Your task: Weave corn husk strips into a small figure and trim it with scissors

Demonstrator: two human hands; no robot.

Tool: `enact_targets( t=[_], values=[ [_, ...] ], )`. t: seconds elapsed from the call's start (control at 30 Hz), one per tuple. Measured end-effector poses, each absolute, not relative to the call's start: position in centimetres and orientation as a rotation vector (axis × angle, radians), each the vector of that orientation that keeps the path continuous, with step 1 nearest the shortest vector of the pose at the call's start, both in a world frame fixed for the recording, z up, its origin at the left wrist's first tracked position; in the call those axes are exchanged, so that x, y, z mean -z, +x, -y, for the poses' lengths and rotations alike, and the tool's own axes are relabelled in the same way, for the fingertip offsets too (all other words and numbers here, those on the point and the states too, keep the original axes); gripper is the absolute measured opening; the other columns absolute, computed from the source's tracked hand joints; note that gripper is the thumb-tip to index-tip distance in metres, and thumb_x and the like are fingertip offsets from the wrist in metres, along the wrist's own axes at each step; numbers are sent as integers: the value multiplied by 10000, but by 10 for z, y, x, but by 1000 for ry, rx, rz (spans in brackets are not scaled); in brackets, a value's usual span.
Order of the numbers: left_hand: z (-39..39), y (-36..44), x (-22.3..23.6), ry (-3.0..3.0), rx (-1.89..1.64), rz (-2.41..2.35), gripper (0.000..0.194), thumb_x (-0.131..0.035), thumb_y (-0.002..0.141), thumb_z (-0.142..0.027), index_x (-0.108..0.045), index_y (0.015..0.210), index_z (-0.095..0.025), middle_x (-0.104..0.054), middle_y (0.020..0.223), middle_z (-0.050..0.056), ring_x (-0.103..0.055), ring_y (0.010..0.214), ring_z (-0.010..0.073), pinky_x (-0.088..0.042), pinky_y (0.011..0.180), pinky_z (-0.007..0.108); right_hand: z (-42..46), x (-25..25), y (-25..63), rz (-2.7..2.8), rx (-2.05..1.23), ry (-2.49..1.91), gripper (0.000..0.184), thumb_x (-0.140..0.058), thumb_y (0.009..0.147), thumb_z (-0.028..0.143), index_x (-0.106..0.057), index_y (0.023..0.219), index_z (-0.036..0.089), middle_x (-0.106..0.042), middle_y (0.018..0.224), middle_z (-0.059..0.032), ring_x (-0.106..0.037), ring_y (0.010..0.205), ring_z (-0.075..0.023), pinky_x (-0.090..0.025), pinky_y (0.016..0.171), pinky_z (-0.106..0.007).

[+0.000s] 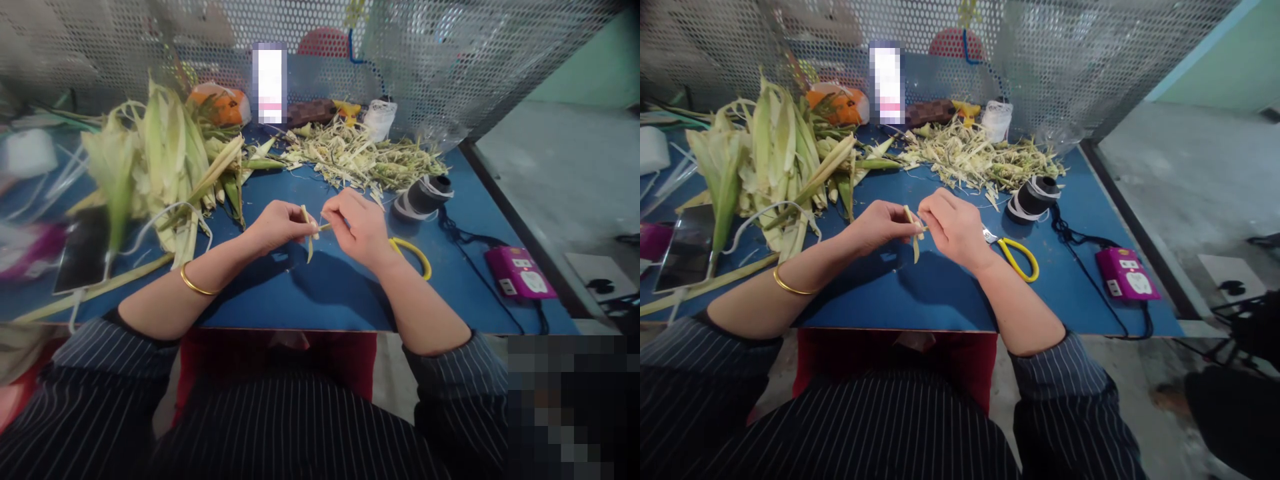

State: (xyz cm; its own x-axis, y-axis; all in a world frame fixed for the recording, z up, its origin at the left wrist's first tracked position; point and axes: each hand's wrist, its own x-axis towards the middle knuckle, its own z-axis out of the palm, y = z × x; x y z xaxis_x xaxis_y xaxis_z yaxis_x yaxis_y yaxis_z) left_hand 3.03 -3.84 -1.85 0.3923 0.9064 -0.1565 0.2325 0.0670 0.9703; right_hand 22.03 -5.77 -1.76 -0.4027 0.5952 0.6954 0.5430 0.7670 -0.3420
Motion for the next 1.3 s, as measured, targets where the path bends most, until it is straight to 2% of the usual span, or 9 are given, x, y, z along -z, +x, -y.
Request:
enact_targets(
  t=[0.17,0.3,0.43,0.53,0.7,0.8,0.93,1.17,1.3],
  values=[
    [46,32,14,1515,-557,-910,121,-777,667,-206,-748,745,-118,-702,665,37,-592,576,99,-494,594,241,49,22,222,1991,-482,-1077,121,-546,896,217,-567,779,198,-588,732,-12,-538,681,-135,-418,661,-295],
    [49,33,10,1469,-646,-783,146,-801,683,-224,-736,766,-123,-715,697,40,-631,622,107,-533,665,256,42,25,222,1695,-1101,-1216,130,-632,797,299,-599,736,188,-595,643,11,-542,575,-121,-432,588,-283],
    [48,32,11,1422,-786,-756,195,-811,696,-240,-731,847,-145,-741,781,49,-679,699,123,-540,701,255,43,29,220,1511,-1331,-1229,160,-673,715,295,-579,654,181,-571,575,29,-481,523,-91,-383,536,-251],
    [47,31,12,1413,-855,-780,267,-807,707,-262,-758,948,-160,-761,845,65,-701,749,149,-543,706,265,44,33,218,1567,-1284,-1249,200,-655,730,282,-514,619,194,-552,548,37,-479,517,-92,-366,534,-245],
    [44,32,12,1400,-1011,-897,140,-781,703,-242,-766,806,-149,-738,748,37,-645,665,115,-514,660,241,45,32,219,1901,-892,-1371,198,-583,815,308,-514,666,198,-529,567,30,-453,533,-108,-330,551,-266],
    [37,33,17,1386,-1147,-997,103,-760,694,-209,-751,769,-140,-718,729,22,-600,630,87,-494,648,225,49,30,219,2039,-572,-1343,151,-562,821,235,-500,689,197,-524,615,23,-432,577,-114,-317,585,-276],
    [28,31,21,1368,-1240,-1121,97,-745,684,-198,-738,753,-130,-696,703,20,-579,618,85,-479,630,222,58,27,214,2110,-315,-1187,86,-496,846,149,-506,780,202,-549,686,5,-473,640,-130,-345,631,-280],
    [28,29,25,1519,-1201,-1225,102,-707,710,-218,-752,766,-145,-697,697,25,-574,610,98,-457,603,228,66,25,211,2285,-27,-1014,148,-407,920,164,-483,801,209,-583,754,-40,-477,664,-153,-344,619,-296],
    [29,29,30,1598,-1195,-1233,127,-697,719,-236,-764,786,-152,-714,726,33,-596,647,117,-468,631,236,67,25,210,2360,1,-997,167,-383,931,171,-494,810,202,-591,770,-54,-470,666,-156,-328,607,-302]
  ],
)
